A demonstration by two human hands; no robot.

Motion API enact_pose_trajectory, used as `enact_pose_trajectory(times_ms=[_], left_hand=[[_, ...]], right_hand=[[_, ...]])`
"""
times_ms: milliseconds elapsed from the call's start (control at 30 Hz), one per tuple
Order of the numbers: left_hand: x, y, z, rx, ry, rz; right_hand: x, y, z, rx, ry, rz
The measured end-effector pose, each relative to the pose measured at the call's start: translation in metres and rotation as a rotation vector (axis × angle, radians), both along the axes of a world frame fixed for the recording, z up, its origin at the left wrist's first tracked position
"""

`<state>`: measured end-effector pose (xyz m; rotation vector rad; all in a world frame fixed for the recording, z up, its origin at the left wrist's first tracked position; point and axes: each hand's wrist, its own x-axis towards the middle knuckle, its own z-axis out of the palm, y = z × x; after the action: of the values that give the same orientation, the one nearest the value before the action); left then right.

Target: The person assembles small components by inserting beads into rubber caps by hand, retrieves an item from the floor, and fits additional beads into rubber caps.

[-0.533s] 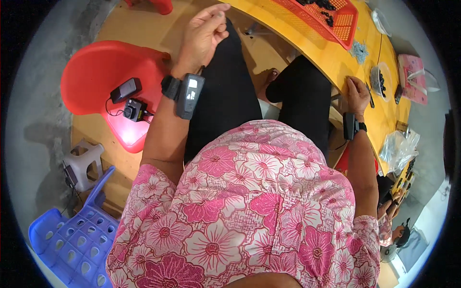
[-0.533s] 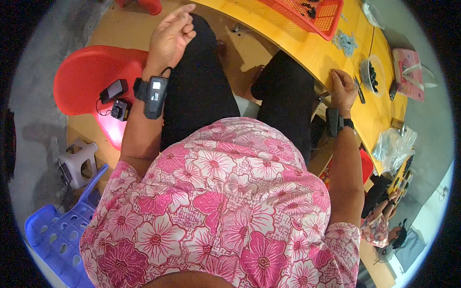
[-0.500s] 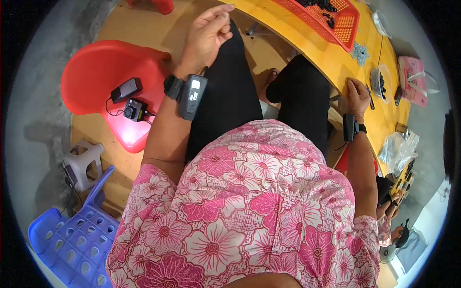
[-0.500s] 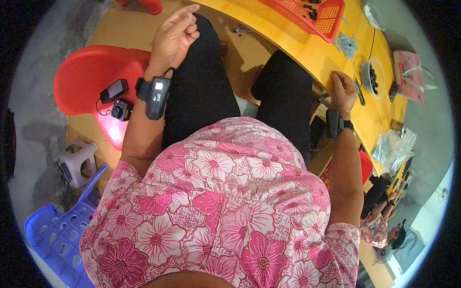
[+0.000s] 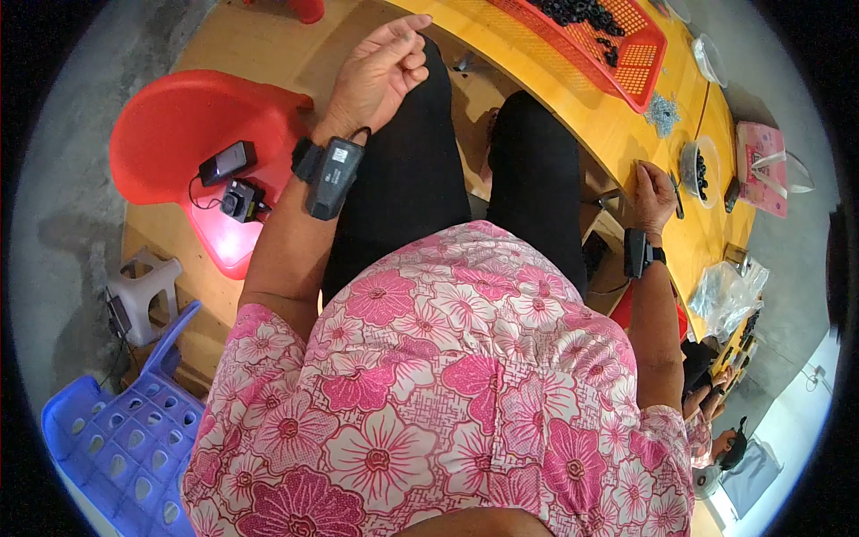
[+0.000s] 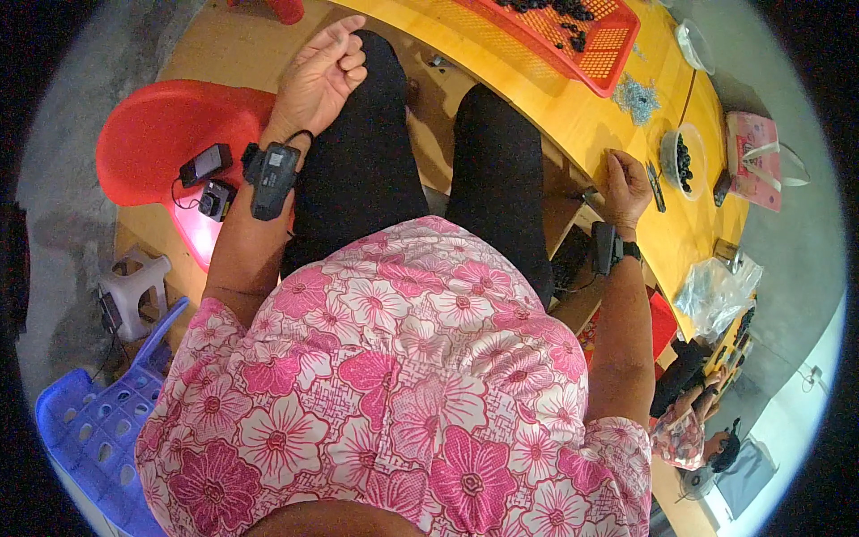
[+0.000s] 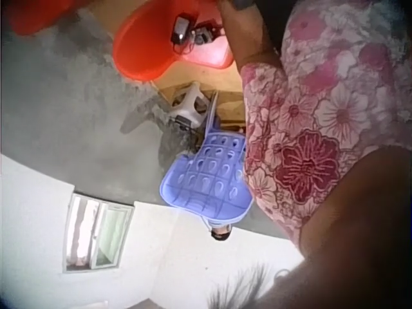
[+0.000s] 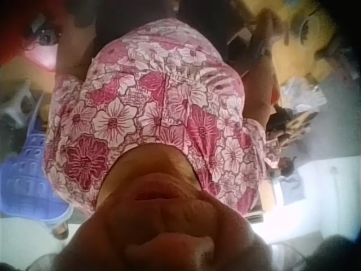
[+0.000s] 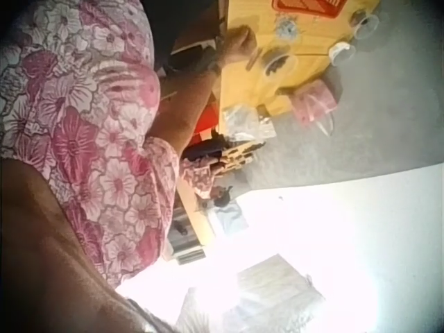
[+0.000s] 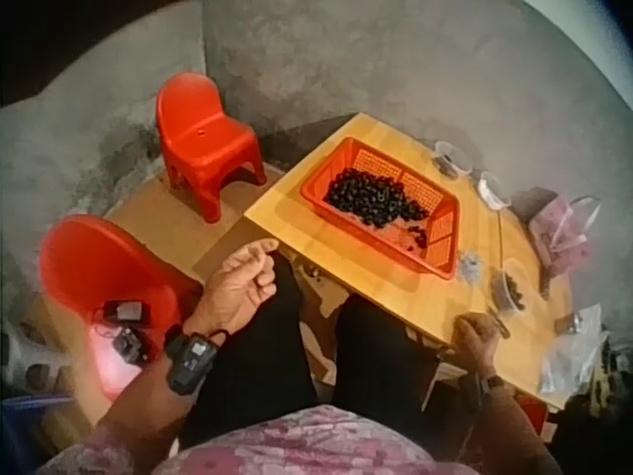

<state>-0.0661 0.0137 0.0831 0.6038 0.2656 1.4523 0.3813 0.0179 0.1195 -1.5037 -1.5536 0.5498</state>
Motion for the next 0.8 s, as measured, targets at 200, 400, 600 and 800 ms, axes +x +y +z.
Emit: enact_pose_trajectory(times_ms=[200, 400, 600, 800], left_hand=[[0.004, 0.007, -0.002, -0.006, -0.096, -0.076], [0.025, 0.012, -0.006, -0.09, -0.11, -0.086], [0.031, 0.005, 0.007, -0.119, 0.013, -0.04], [0.026, 0.006, 0.015, -0.141, 0.09, 0.018]], right_hand=[[-0.001, 0.001, 0.003, -0.067, -0.075, -0.032], [0.006, 0.009, 0.001, 0.021, -0.129, 0.066], [-0.05, 0.011, 0.033, -0.02, -0.553, 0.464], [-0.064, 0.02, 0.032, 0.054, -0.65, 0.492]])
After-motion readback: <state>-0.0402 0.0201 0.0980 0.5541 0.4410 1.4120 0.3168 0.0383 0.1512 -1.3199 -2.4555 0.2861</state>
